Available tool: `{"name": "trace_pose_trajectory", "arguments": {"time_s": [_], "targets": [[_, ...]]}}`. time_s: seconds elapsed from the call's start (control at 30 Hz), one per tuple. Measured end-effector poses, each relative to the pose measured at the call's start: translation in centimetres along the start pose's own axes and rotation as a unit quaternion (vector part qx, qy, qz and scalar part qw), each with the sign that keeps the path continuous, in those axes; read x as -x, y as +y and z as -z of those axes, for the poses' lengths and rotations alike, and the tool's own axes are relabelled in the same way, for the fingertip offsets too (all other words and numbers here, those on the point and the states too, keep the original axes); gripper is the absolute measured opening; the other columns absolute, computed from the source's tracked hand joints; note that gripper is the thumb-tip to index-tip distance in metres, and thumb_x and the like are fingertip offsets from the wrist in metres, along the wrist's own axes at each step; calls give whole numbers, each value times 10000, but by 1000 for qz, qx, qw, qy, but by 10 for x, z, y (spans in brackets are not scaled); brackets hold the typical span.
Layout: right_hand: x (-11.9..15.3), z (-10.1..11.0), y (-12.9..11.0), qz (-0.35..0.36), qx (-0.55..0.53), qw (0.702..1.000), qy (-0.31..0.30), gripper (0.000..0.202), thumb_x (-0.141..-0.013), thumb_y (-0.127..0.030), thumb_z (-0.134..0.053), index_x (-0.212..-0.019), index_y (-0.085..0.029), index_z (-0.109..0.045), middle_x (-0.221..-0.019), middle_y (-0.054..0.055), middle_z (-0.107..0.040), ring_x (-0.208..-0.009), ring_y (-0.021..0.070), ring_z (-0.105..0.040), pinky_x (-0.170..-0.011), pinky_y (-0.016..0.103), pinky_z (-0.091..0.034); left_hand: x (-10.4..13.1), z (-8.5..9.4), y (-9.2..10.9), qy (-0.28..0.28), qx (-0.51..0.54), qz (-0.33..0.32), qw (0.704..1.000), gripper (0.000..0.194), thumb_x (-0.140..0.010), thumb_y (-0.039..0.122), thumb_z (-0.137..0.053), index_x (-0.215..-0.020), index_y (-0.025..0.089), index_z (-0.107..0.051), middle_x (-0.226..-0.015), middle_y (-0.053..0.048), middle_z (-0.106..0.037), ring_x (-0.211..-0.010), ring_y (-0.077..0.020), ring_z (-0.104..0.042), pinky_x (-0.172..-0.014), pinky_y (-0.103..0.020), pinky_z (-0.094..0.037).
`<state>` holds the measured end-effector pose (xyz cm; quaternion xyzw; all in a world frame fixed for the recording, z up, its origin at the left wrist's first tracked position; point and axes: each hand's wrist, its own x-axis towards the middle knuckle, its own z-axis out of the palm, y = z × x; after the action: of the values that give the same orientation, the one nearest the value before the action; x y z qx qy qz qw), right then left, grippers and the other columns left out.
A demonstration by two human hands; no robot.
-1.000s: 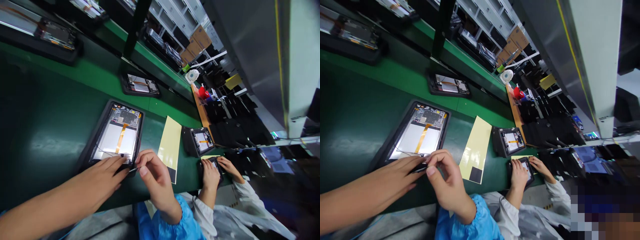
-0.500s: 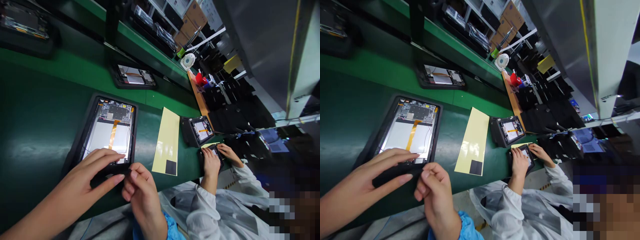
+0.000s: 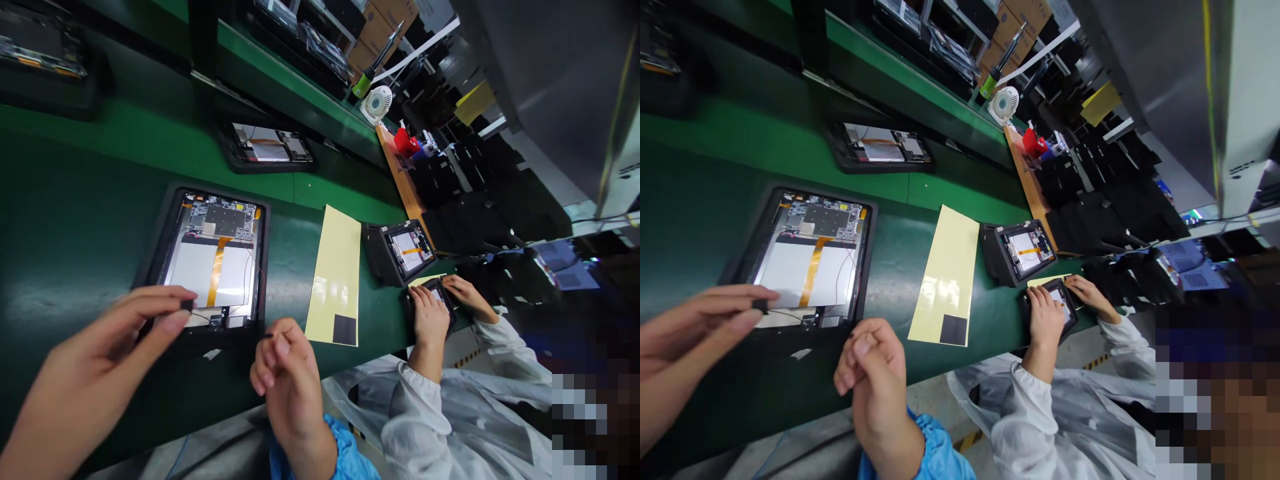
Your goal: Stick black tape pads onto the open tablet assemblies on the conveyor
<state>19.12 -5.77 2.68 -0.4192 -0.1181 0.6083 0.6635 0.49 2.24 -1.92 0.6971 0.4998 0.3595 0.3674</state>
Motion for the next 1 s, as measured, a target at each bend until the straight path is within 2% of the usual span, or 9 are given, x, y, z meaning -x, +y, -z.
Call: {"name": "trace_pose_trajectory", "arguments": {"time_s": [0.07,0.17,0.27,0.37,0.53,0.8,1.0], "targets": [[-1,4,-3,-6,-14,1000,-10,318,-925,-447,-914,-1094,-231,-752,-664,-96,-526,-490,61,-322,-474,164,-326,5,-4,-1,-21,-49,-83,995,339,-1188,585,-516,-1267,307,-694,-1266,27,-779,-1087,-219,-796,-937,-279,-687],[-2,10,-2,2,-5,1000,-22,403,-964,-476,-878,-1266,-245,-743,-678,-88,-569,-486,71,-349,-473,172,-348,7,-14,5,-17,-93,-233,968,314,-1245,442,-430,-1330,256,-668,-1196,-2,-778,-1049,-192,-781,-1066,-268,-607],[-1,12,3,0,9,999,-32,436,-990,-489,-853,-1323,-243,-720,-698,-76,-606,-490,73,-383,-476,176,-368,6,-20,10,-12,-125,-290,949,280,-1248,311,-409,-1339,192,-646,-1190,-42,-758,-1091,-207,-754,-1163,-293,-514],[0,11,6,-22,14,998,-52,429,-1018,-483,-816,-1350,-241,-694,-700,-70,-625,-486,76,-409,-472,176,-380,4,-24,12,-22,-135,-284,949,270,-1242,280,-394,-1322,175,-630,-1194,-66,-729,-1104,-221,-728,-1162,-315,-495],[1,9,10,-55,-6,996,-63,432,-1032,-488,-786,-1359,-245,-642,-672,-80,-626,-461,78,-391,-448,168,-383,5,-30,9,-22,-134,-242,961,273,-1235,310,-391,-1346,163,-592,-1177,-87,-697,-1095,-219,-708,-1055,-293,-549],[6,4,29,-101,-26,994,-36,611,-1003,-615,-778,-1446,-264,-546,-648,-88,-652,-437,91,-393,-432,182,-399,3,-30,5,-45,-136,-181,973,289,-1203,388,-391,-1345,222,-580,-1150,-80,-721,-1013,-240,-747,-867,-336,-612],[8,3,32,-112,-13,994,9,700,-967,-672,-807,-1465,-250,-555,-622,-88,-634,-433,93,-389,-424,189,-397,1,-28,8,-53,-135,-170,975,286,-1203,371,-384,-1373,224,-562,-1165,-78,-732,-1034,-239,-753,-882,-339,-597]]}}
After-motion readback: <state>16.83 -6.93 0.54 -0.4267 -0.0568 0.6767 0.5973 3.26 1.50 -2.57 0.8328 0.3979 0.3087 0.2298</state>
